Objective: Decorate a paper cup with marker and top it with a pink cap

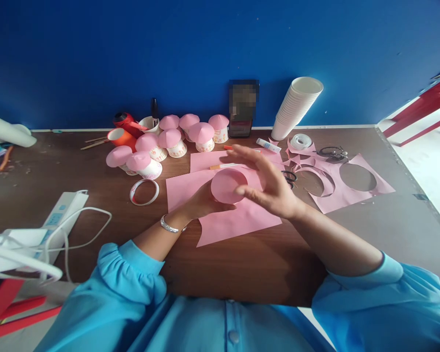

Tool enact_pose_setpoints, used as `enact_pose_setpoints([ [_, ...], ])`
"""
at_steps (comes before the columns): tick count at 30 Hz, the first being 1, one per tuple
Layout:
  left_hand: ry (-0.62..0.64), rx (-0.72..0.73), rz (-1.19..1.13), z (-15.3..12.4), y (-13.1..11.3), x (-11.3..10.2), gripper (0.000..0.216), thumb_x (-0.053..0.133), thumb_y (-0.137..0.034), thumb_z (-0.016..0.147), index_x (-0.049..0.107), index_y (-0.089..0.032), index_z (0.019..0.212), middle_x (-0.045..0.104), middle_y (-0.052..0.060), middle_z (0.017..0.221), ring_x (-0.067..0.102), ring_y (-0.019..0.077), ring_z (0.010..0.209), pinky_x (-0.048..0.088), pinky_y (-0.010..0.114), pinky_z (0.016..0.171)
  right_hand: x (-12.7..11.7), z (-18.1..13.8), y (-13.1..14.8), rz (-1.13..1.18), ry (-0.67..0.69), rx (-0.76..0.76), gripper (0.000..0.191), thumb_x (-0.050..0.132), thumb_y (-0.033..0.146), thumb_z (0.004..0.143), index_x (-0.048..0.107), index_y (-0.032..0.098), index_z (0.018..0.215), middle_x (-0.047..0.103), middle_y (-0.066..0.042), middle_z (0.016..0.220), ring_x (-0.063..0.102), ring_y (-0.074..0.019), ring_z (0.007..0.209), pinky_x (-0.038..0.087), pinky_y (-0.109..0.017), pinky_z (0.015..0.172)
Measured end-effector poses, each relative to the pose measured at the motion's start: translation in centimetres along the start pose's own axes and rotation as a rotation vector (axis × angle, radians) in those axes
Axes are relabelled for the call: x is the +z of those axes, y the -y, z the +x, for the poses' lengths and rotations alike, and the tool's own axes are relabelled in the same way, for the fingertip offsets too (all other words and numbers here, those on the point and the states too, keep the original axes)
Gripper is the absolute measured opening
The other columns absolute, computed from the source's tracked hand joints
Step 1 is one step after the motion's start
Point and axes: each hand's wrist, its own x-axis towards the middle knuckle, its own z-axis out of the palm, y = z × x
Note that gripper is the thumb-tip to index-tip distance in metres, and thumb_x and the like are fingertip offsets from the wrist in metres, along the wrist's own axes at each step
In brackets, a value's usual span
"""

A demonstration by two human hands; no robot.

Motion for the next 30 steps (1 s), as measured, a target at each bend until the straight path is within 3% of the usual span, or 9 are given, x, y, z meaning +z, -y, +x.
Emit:
enact_pose_setpoints([
  [4, -0.019, -0.007, -0.047, -0.1, -0.2, 0.1, 0.077, 0.090, -0.045, 0.076, 0.060, -0.024, 0.143, 0.067, 0.015, 0.146, 0.062, 0.0390, 0.138, 0.057, 0.058, 0.111, -0.1, 0.1, -0.1, 0.007, -0.126, 0.052, 0.064, 0.067, 0.051, 0.102, 0.045, 0.026, 0.157, 0.065, -0.015, 0.147, 0.063, -0.0299, 0.140, 0.053, -0.053, 0.118],
  [8, -0.040, 0.009, 0.032, 0.0, 0.2, 0.3, 0.070, 0.090, -0.044, 0.075, 0.063, -0.021, 0.135, 0.070, 0.015, 0.139, 0.066, 0.0393, 0.130, 0.061, 0.058, 0.103, 0.3, 0.0, 0.0, -0.082, -0.002, 0.000, 0.072, 0.068, 0.056, 0.100, 0.042, 0.025, 0.159, 0.061, -0.017, 0.153, 0.061, -0.0326, 0.142, 0.051, -0.055, 0.119],
  [11, -0.069, 0.064, 0.159, 0.0, 0.3, 0.5, 0.065, 0.086, -0.045, 0.079, 0.062, -0.023, 0.135, 0.068, 0.012, 0.140, 0.065, 0.0385, 0.132, 0.058, 0.058, 0.109, 0.7, -0.2, -0.1, -0.237, 0.068, -0.054, 0.075, 0.067, 0.058, 0.099, 0.040, 0.024, 0.160, 0.062, -0.018, 0.152, 0.059, -0.0344, 0.144, 0.050, -0.058, 0.120],
  [18, -0.121, 0.095, 0.299, -0.2, 0.2, 1.0, 0.073, 0.084, -0.049, 0.080, 0.057, -0.017, 0.140, 0.063, 0.014, 0.148, 0.059, 0.0412, 0.141, 0.051, 0.055, 0.119, 1.7, -1.0, -1.3, -0.424, 0.060, -0.128, 0.075, 0.068, 0.053, 0.099, 0.039, 0.024, 0.161, 0.069, -0.015, 0.144, 0.067, -0.0344, 0.133, 0.052, -0.059, 0.117],
  [26, -0.145, 0.207, 0.511, 0.3, 1.7, 0.8, 0.063, 0.085, -0.042, 0.082, 0.061, -0.024, 0.137, 0.066, 0.012, 0.146, 0.055, 0.0371, 0.143, 0.043, 0.059, 0.123, 2.0, -1.7, -2.6, -0.323, 0.042, -0.008, 0.073, 0.073, 0.046, 0.097, 0.041, 0.025, 0.158, 0.064, -0.016, 0.150, 0.064, -0.0344, 0.137, 0.054, -0.059, 0.115],
  [30, -0.086, 0.123, 0.595, 0.0, 2.1, 0.0, 0.080, 0.093, -0.039, 0.072, 0.057, -0.024, 0.142, 0.062, 0.012, 0.151, 0.051, 0.0395, 0.148, 0.038, 0.062, 0.127, 1.2, -1.9, -2.1, -0.259, -0.084, 0.108, 0.056, 0.066, 0.036, 0.101, 0.047, 0.027, 0.154, 0.067, -0.014, 0.144, 0.064, -0.0309, 0.136, 0.053, -0.055, 0.116],
])
